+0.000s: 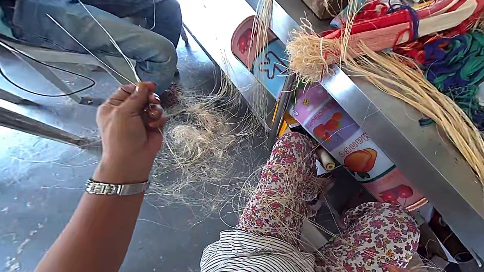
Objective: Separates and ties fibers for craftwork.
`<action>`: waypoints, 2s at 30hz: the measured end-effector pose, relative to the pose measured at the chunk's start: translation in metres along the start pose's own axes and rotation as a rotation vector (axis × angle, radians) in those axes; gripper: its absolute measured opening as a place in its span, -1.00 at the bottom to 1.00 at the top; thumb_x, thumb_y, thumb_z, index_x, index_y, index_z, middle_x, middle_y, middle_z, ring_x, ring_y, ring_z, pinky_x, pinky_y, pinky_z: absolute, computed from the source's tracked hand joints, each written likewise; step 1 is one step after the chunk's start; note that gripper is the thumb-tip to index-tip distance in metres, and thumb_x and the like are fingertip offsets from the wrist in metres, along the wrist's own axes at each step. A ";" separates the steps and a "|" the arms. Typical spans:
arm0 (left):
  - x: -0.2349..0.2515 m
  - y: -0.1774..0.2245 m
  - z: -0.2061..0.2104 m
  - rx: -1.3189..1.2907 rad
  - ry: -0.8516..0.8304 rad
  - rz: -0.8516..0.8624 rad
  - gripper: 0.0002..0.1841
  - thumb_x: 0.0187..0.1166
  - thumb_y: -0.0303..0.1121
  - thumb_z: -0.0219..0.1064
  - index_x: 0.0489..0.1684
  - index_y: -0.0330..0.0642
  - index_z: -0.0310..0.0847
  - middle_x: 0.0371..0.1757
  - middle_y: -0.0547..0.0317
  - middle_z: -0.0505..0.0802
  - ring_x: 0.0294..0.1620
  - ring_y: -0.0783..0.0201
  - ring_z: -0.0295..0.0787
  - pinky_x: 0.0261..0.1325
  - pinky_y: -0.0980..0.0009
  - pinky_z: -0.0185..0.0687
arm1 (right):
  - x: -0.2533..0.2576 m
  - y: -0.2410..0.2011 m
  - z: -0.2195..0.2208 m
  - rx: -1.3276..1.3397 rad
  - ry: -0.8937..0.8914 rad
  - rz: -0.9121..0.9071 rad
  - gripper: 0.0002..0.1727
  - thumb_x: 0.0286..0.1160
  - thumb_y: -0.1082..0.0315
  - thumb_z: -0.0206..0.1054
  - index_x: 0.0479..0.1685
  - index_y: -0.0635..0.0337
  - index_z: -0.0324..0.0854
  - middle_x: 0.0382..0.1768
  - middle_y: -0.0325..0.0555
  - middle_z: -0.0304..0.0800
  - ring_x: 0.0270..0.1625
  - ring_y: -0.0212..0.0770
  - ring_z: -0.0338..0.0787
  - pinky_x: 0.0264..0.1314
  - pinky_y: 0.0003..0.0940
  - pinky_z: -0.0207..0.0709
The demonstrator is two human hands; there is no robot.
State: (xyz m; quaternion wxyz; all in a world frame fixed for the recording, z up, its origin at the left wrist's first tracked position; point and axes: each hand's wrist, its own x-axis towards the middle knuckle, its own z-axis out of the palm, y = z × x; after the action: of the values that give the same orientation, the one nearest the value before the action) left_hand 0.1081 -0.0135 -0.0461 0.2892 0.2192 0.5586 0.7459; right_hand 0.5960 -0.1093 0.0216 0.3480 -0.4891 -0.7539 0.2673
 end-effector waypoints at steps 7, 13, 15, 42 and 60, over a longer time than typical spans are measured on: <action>-0.017 -0.013 -0.001 -0.138 0.007 -0.164 -0.73 0.87 -0.30 -0.01 -0.22 0.14 0.60 -0.47 0.61 0.66 -0.66 0.73 0.40 -0.59 0.84 0.28 | 0.039 0.023 0.080 -0.354 -0.154 -0.042 -0.69 0.44 0.31 0.37 0.04 0.25 0.88 0.06 0.03 0.92 -0.42 -0.21 0.84 -0.45 -0.28 0.67; -0.050 0.023 0.021 -0.277 -0.242 -0.163 -0.73 0.89 -0.23 -0.05 -0.14 0.13 0.59 -0.49 0.61 0.55 -0.69 0.75 0.27 -0.63 0.87 0.16 | 0.061 0.018 0.110 -0.360 -0.131 -0.173 -0.70 0.48 0.23 0.31 -0.05 0.15 0.91 -0.07 -0.11 0.93 -0.39 -0.27 0.84 -0.44 -0.34 0.67; -0.061 0.033 0.029 -0.319 -0.326 -0.161 -0.72 0.90 -0.22 -0.07 -0.13 0.11 0.60 -0.53 0.60 0.53 -0.72 0.75 0.25 -0.67 0.87 0.14 | 0.068 0.015 0.118 -0.364 -0.122 -0.195 -0.72 0.44 0.26 0.33 -0.08 0.16 0.91 -0.11 -0.10 0.92 -0.35 -0.23 0.86 -0.40 -0.31 0.70; -0.058 0.004 0.001 1.340 -0.346 0.364 -0.70 0.62 -0.43 0.37 0.04 -0.61 0.70 0.06 -0.66 0.75 0.21 -0.74 0.59 0.15 -0.70 0.30 | 0.076 0.003 0.078 -0.103 0.031 -0.201 -0.72 0.57 0.12 0.36 -0.40 0.02 0.86 -0.17 -0.29 0.90 0.30 -0.34 0.70 0.48 -0.56 0.44; -0.175 -0.014 0.130 0.473 -1.157 0.958 -0.79 0.65 -0.42 0.19 -0.34 -0.20 0.74 -0.51 0.14 0.69 -0.51 0.26 0.66 -0.44 0.48 0.55 | 0.064 -0.002 0.043 -0.402 0.026 -0.264 -0.72 0.60 0.15 0.31 -0.38 0.03 0.84 -0.39 -0.29 0.87 0.05 -0.25 0.81 0.44 -0.34 0.46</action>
State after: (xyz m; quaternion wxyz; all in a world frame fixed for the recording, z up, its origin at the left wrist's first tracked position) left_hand 0.3244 -0.0374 -0.0243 0.1267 0.8452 0.3077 0.4181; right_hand 0.5431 -0.0533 0.0141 0.2850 -0.4492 -0.8448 0.0578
